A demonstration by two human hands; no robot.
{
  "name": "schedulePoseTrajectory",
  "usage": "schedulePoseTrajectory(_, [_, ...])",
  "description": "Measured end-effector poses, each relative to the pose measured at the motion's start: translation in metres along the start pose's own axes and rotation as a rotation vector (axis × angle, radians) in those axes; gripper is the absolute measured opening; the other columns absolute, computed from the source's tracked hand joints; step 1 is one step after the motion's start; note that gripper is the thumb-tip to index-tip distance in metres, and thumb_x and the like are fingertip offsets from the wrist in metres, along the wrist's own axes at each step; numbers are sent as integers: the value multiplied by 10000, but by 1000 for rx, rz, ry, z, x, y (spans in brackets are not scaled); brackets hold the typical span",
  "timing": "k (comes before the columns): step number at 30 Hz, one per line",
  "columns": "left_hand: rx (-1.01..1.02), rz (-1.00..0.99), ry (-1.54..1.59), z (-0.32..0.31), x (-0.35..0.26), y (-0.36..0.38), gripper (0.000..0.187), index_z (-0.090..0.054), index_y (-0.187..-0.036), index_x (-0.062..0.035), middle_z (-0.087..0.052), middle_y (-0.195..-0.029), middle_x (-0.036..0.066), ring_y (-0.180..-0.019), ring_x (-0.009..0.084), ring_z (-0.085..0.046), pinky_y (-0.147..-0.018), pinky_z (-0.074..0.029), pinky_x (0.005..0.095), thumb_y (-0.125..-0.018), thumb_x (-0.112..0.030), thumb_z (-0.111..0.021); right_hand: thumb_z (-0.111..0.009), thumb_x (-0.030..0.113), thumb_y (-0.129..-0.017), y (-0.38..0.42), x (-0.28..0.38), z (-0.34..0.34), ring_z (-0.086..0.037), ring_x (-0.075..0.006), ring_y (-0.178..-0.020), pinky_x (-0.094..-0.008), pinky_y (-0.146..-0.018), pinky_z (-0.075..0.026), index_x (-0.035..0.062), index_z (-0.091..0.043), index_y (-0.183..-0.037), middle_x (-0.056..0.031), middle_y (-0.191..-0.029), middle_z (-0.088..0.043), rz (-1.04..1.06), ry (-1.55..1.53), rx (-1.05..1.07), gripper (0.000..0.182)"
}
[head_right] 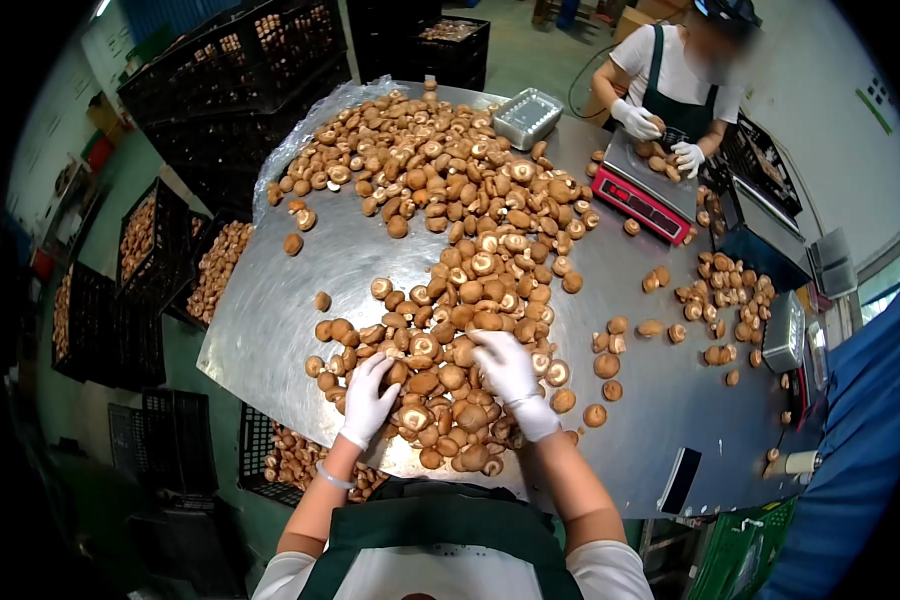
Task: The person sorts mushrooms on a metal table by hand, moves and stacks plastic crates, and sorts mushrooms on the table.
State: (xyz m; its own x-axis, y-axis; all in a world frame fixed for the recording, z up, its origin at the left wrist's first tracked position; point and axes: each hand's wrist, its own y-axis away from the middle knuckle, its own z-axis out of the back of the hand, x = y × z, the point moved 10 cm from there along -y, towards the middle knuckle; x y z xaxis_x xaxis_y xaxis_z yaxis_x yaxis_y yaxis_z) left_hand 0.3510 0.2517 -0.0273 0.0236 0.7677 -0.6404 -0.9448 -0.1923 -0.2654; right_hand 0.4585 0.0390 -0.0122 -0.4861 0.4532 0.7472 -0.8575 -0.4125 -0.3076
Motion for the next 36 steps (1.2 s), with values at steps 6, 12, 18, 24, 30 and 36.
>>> schedulePoseTrajectory(6, [90,260,355,-14,31,-3,397,-545,-1209,-50,-593,-1134,116,-1038,243,-563,-872,-447,327,-844,-177,-639,-591,214,-834,-9,6,-32,-525,-308,-991,-381,-870,-447,107,-605,-1120,-109,-1066,-583,33,176,104,306])
schedulePoseTrajectory(12, [113,809,1740,-45,60,31,410,-451,-1260,21,-564,-1192,143,-1052,251,-585,-908,-473,345,-962,-260,-460,-559,271,-889,10,-11,-36,-575,-132,-808,-266,-718,-472,71,-584,-1053,-46,-960,-566,-425,-443,256,260])
schedulePoseTrajectory(18, [114,825,1857,-51,54,29,416,-432,-1263,31,-559,-1202,160,-1102,318,-569,-913,-488,363,-962,-256,-432,-655,248,-765,23,18,-79,-554,-297,-990,-357,-804,-494,143,-536,-1220,-112,-1108,-531,-19,515,487,482])
schedulePoseTrajectory(24, [69,819,1781,-42,64,40,397,-452,-1245,5,-562,-1201,152,-1089,281,-566,-950,-452,370,-965,-272,-407,-638,228,-782,17,48,-68,-514,-289,-1110,-360,-835,-501,171,-534,-1223,-140,-1214,-515,38,324,431,457])
schedulePoseTrajectory(30, [102,708,1716,-30,47,39,382,-491,-1214,-3,-566,-1195,144,-1121,292,-532,-993,-401,401,-956,-276,-423,-708,285,-754,22,47,-107,-499,-323,-1101,-392,-807,-528,196,-559,-1178,-162,-1324,-398,28,447,530,458])
schedulePoseTrajectory(36, [262,426,1338,55,56,73,466,-535,-1171,34,-598,-1167,172,-1117,284,-558,-957,-436,385,-948,-366,-449,-711,329,-785,25,12,-61,-515,-246,-1144,-349,-974,-415,129,-603,-1157,-106,-1275,-506,-362,-541,446,435])
